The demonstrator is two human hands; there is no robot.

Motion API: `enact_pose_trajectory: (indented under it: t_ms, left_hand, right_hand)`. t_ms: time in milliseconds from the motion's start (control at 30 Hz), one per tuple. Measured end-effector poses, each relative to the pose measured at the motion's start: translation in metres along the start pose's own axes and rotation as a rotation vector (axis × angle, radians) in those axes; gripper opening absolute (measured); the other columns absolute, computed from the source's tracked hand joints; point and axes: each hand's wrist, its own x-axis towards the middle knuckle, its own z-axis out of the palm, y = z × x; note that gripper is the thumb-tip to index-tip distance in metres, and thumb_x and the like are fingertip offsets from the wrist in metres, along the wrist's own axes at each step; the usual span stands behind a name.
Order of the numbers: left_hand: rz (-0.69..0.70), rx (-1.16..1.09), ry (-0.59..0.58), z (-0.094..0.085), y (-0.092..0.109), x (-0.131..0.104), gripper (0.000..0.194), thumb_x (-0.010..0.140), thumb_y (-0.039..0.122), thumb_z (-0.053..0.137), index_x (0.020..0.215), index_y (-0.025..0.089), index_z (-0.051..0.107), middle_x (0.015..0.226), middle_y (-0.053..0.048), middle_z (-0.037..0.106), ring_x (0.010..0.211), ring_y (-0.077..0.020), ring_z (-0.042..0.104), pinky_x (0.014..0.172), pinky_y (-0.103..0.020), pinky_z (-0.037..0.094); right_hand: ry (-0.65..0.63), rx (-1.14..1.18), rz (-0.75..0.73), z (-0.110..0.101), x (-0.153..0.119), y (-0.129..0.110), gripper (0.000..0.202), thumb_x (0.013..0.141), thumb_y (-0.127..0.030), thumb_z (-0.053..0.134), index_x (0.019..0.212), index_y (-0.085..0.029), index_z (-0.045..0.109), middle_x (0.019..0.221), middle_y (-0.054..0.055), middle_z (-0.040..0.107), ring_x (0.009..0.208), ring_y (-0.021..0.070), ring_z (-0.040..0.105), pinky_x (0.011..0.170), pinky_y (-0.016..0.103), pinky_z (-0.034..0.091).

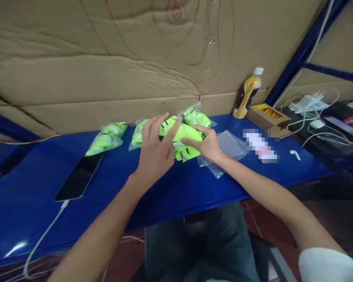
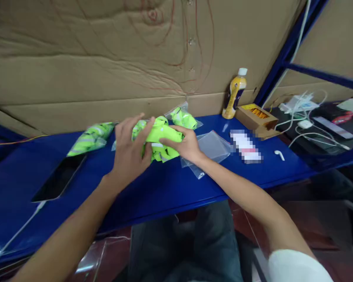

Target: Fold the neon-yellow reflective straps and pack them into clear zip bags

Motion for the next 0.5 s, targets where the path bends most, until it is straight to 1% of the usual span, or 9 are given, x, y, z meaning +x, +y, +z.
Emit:
enact_pose_trajectory:
  t_ms: [67, 100, 167, 233, 267, 300, 333, 400, 500]
  left_hand:
    - [0.08, -0.029, -0.085, -0.003, 0.017, 0.001, 0.076, 0.1, 0.02, 0.054, 0.172, 0.033, 0.033, 0.175, -0.014, 0.041, 0.164, -0.0429, 0.033, 0.13, -0.067, 0.029]
    - [0.103, -0.046, -0.123, -0.003, 0.023, 0.001, 0.075, 0.101, 0.025, 0.056, 0.172, 0.032, 0.033, 0.176, -0.013, 0.039, 0.165, -0.044, 0.031, 0.13, -0.068, 0.027]
    - [0.061, -0.057, -0.19, 0.0, 0.028, 0.001, 0.078, 0.103, 0.045, 0.06, 0.172, 0.023, 0.031, 0.176, -0.019, 0.037, 0.163, -0.0488, 0.032, 0.13, -0.07, 0.026]
    - [-0.023, -0.076, -0.233, 0.007, 0.023, 0.001, 0.098, 0.098, 0.07, 0.063, 0.172, 0.014, 0.029, 0.172, -0.027, 0.04, 0.156, -0.0514, 0.042, 0.125, -0.067, 0.036]
    - [-0.065, -0.096, -0.247, 0.01, 0.018, 0.001, 0.108, 0.094, 0.079, 0.063, 0.171, 0.012, 0.029, 0.169, -0.029, 0.045, 0.151, -0.0506, 0.049, 0.121, -0.064, 0.043]
    - [-0.106, -0.125, -0.258, 0.013, 0.013, -0.001, 0.112, 0.091, 0.084, 0.061, 0.17, 0.011, 0.03, 0.165, -0.029, 0.05, 0.146, -0.0486, 0.055, 0.116, -0.061, 0.049]
    - [-0.146, -0.158, -0.263, 0.016, 0.009, -0.002, 0.11, 0.092, 0.086, 0.059, 0.168, 0.012, 0.034, 0.16, -0.028, 0.055, 0.142, -0.0462, 0.059, 0.111, -0.057, 0.053]
    - [-0.209, -0.227, -0.254, 0.019, 0.002, -0.006, 0.096, 0.096, 0.084, 0.054, 0.161, 0.013, 0.044, 0.152, -0.025, 0.063, 0.137, -0.0421, 0.065, 0.106, -0.054, 0.057]
    - [-0.252, -0.313, -0.175, 0.023, 0.0, -0.012, 0.077, 0.098, 0.079, 0.057, 0.141, 0.015, 0.062, 0.134, -0.02, 0.075, 0.123, -0.0375, 0.072, 0.099, -0.048, 0.06]
  right_hand:
    - [-0.011, 0.028, -0.048, 0.001, -0.001, -0.002, 0.047, 0.068, -0.05, 0.093, 0.1, -0.018, 0.084, 0.097, 0.005, 0.081, 0.09, 0.0237, 0.071, 0.087, 0.038, 0.058]
    - [-0.022, 0.042, -0.059, 0.001, -0.002, -0.003, 0.045, 0.069, -0.05, 0.093, 0.1, -0.019, 0.084, 0.098, 0.004, 0.082, 0.092, 0.0237, 0.072, 0.089, 0.038, 0.059]
    - [-0.059, 0.079, -0.057, 0.001, -0.003, -0.006, 0.044, 0.069, -0.049, 0.093, 0.102, -0.02, 0.084, 0.099, 0.003, 0.081, 0.094, 0.0233, 0.072, 0.09, 0.039, 0.059]
    - [-0.106, 0.113, -0.016, 0.0, -0.005, -0.01, 0.046, 0.068, -0.044, 0.095, 0.106, -0.02, 0.083, 0.101, 0.003, 0.081, 0.093, 0.0223, 0.071, 0.087, 0.038, 0.06]
    - [-0.125, 0.126, 0.009, -0.001, -0.005, -0.012, 0.047, 0.068, -0.042, 0.095, 0.108, -0.019, 0.083, 0.1, 0.003, 0.08, 0.092, 0.0216, 0.07, 0.085, 0.037, 0.059]
    - [-0.142, 0.132, 0.025, -0.002, -0.006, -0.014, 0.048, 0.068, -0.04, 0.095, 0.109, -0.019, 0.082, 0.1, 0.003, 0.08, 0.09, 0.021, 0.07, 0.084, 0.037, 0.059]
    - [-0.154, 0.129, 0.028, -0.003, -0.007, -0.016, 0.047, 0.068, -0.038, 0.095, 0.109, -0.018, 0.082, 0.1, 0.003, 0.08, 0.09, 0.0207, 0.069, 0.084, 0.037, 0.058]
    - [-0.162, 0.098, 0.008, -0.004, -0.009, -0.018, 0.045, 0.069, -0.038, 0.095, 0.108, -0.018, 0.081, 0.102, 0.003, 0.08, 0.091, 0.0208, 0.07, 0.087, 0.038, 0.058]
    - [-0.146, 0.029, -0.062, -0.004, -0.013, -0.021, 0.04, 0.078, -0.043, 0.09, 0.108, -0.02, 0.078, 0.104, 0.004, 0.079, 0.095, 0.022, 0.071, 0.089, 0.039, 0.059]
